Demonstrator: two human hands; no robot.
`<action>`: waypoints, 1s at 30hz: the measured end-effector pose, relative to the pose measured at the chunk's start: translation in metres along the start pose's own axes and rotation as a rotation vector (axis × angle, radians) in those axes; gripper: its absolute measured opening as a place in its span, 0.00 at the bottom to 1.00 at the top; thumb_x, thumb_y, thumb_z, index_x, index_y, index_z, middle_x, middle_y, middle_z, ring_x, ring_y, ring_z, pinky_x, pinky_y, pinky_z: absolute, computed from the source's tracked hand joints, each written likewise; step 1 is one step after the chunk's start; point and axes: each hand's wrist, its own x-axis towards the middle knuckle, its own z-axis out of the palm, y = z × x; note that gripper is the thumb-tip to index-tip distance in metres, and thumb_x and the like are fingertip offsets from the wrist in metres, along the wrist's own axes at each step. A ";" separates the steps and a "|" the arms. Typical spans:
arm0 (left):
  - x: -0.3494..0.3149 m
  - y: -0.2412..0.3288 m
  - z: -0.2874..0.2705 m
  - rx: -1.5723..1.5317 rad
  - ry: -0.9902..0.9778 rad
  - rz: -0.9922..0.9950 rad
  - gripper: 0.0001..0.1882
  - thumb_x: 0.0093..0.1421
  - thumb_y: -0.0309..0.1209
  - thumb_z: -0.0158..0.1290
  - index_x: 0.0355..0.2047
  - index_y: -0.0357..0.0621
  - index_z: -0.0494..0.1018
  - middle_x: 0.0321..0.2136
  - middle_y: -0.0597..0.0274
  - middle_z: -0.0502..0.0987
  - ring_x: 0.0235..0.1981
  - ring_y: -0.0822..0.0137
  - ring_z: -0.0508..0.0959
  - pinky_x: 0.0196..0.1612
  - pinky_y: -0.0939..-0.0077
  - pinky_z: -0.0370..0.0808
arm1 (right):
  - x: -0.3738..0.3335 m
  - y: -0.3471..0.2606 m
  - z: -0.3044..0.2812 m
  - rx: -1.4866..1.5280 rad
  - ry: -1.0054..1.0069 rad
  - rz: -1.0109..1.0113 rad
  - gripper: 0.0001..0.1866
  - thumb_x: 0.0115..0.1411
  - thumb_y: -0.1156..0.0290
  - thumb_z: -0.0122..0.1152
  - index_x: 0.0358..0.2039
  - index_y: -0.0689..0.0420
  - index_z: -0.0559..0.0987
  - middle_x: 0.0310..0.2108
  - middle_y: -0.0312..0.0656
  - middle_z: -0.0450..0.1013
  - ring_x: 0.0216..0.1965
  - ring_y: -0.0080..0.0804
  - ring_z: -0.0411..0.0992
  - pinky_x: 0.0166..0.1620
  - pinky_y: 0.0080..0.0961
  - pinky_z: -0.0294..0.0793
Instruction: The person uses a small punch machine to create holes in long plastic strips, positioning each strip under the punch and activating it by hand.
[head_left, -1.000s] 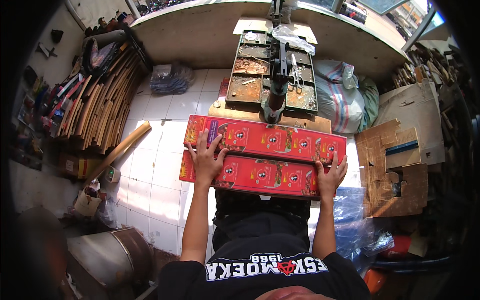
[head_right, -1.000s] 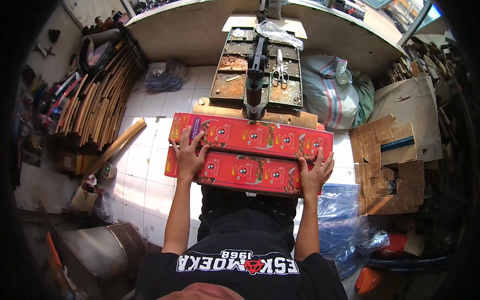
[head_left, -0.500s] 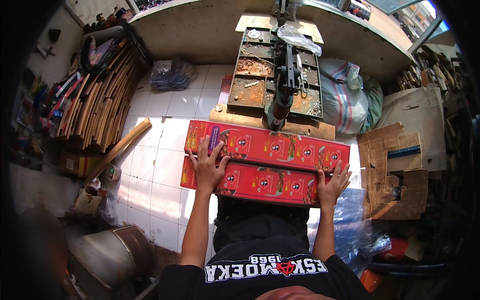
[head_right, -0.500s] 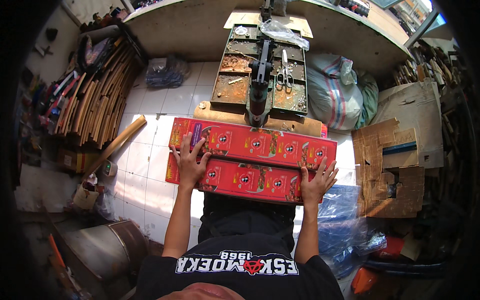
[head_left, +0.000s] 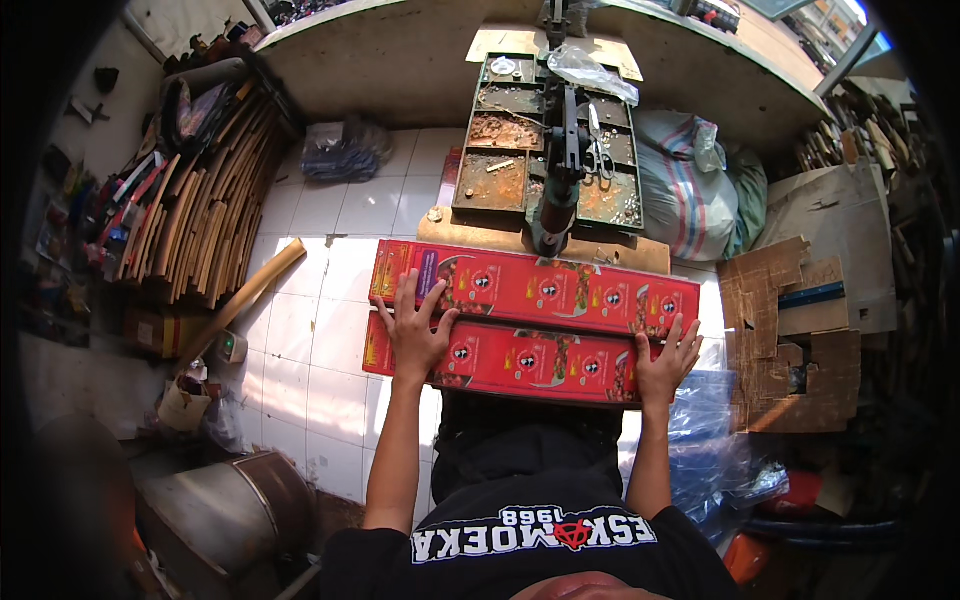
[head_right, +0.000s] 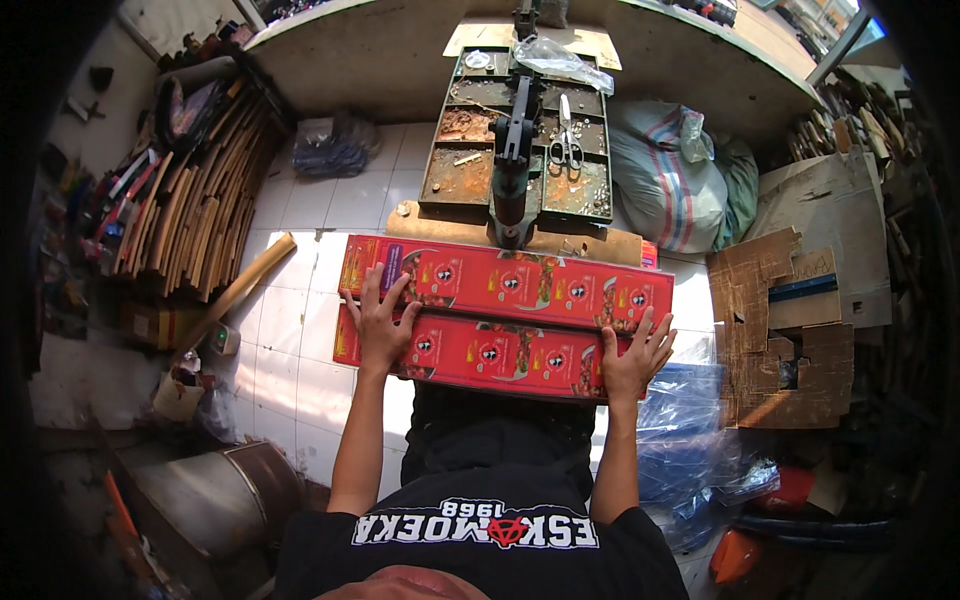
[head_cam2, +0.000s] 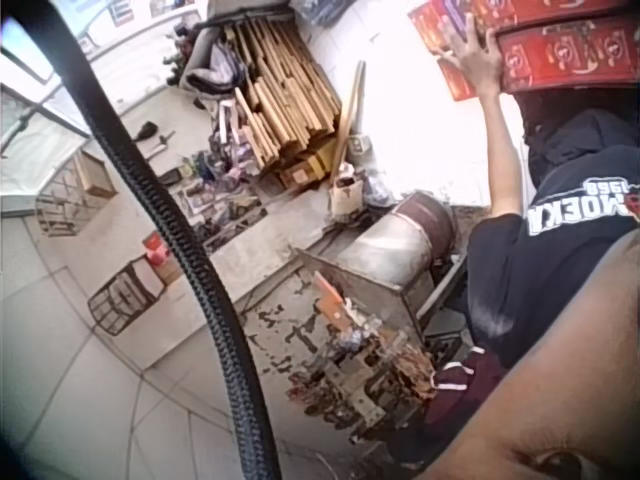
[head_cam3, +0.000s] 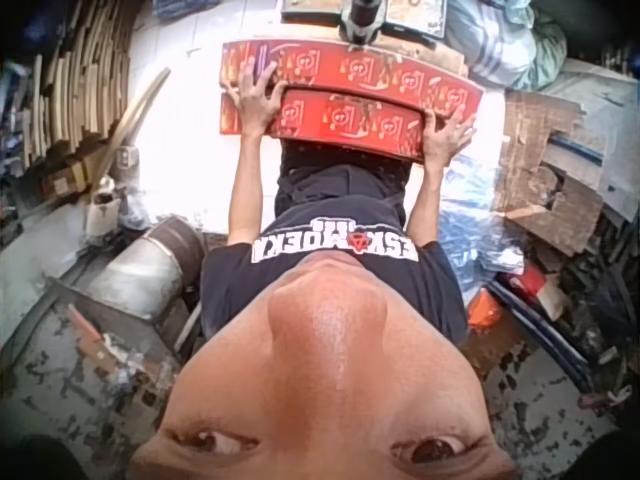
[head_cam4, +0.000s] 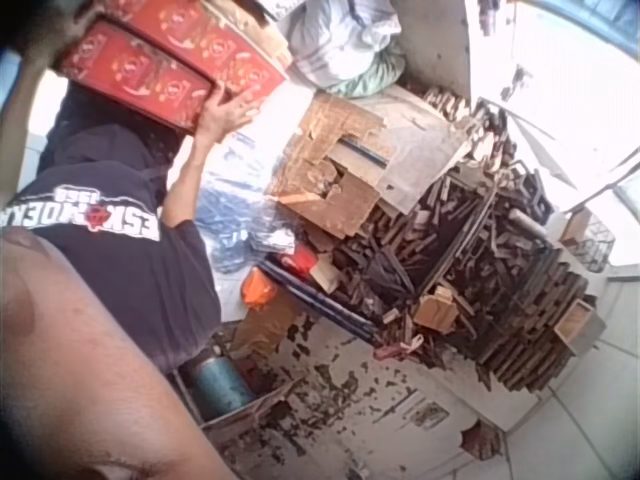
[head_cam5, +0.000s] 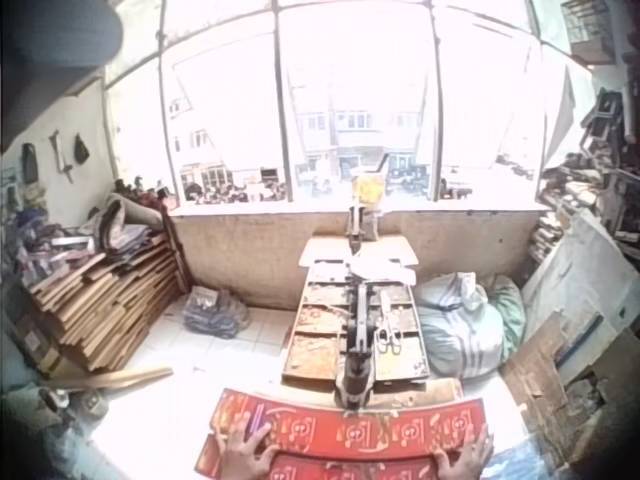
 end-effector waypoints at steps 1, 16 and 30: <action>0.000 0.000 0.000 0.003 -0.004 -0.004 0.26 0.59 0.48 0.59 0.58 0.63 0.73 0.68 0.57 0.58 0.71 0.55 0.54 0.69 0.30 0.35 | 0.001 0.000 0.000 0.002 0.000 -0.002 0.45 0.59 0.40 0.59 0.71 0.50 0.58 0.73 0.54 0.44 0.72 0.63 0.40 0.70 0.59 0.41; 0.003 0.001 -0.002 -0.012 -0.033 -0.004 0.26 0.59 0.47 0.59 0.58 0.64 0.73 0.69 0.57 0.58 0.71 0.54 0.54 0.68 0.30 0.35 | -0.001 -0.001 -0.003 0.018 0.016 -0.008 0.45 0.58 0.44 0.64 0.69 0.53 0.60 0.72 0.57 0.45 0.71 0.65 0.42 0.70 0.55 0.45; 0.003 0.006 0.001 0.017 -0.027 -0.007 0.26 0.59 0.41 0.60 0.59 0.61 0.73 0.69 0.59 0.58 0.71 0.55 0.54 0.70 0.34 0.33 | 0.002 -0.001 -0.004 0.046 0.027 -0.014 0.51 0.57 0.45 0.65 0.72 0.56 0.52 0.72 0.57 0.46 0.71 0.66 0.42 0.70 0.54 0.47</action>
